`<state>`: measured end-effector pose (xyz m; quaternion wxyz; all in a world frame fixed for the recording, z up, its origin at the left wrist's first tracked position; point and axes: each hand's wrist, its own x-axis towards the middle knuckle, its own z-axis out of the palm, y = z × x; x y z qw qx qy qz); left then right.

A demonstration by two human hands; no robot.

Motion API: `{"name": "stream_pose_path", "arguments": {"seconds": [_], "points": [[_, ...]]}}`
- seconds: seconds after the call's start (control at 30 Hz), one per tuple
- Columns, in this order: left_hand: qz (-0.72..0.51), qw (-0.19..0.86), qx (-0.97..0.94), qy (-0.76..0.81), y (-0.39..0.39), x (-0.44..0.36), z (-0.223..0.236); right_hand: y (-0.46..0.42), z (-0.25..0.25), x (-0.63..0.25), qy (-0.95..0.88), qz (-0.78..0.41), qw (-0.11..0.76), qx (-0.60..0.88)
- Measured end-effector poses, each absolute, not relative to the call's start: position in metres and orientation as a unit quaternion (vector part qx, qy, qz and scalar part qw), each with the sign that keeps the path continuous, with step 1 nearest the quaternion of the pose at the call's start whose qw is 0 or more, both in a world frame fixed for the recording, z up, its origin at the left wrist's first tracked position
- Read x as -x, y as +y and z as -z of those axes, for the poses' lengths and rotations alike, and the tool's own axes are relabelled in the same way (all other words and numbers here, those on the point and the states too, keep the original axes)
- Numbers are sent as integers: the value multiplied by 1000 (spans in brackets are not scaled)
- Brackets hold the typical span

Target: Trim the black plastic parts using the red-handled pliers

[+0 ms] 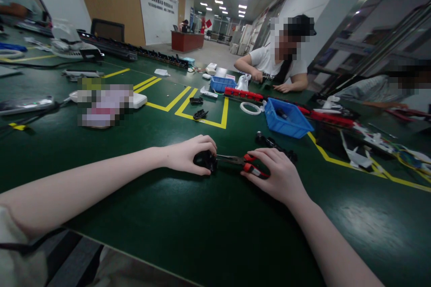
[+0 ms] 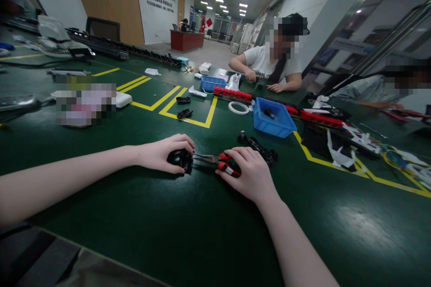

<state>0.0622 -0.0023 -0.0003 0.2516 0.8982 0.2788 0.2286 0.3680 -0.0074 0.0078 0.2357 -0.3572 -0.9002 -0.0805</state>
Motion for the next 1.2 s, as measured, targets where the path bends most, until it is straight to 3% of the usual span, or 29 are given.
{"name": "stream_pose_path", "arguments": {"seconds": [0.17, 0.87, 1.2], "points": [[-230, 293, -892, 258, -2, -63, -1, -9, -8, -365, -905, 66, 231, 351], [-197, 255, -915, 241, 3, -57, -5, -10, -8, -359, -908, 133, 236, 320], [-231, 287, -896, 249, 6, -59, -1, -9, -8, -360, -907, 140, 248, 312]]}}
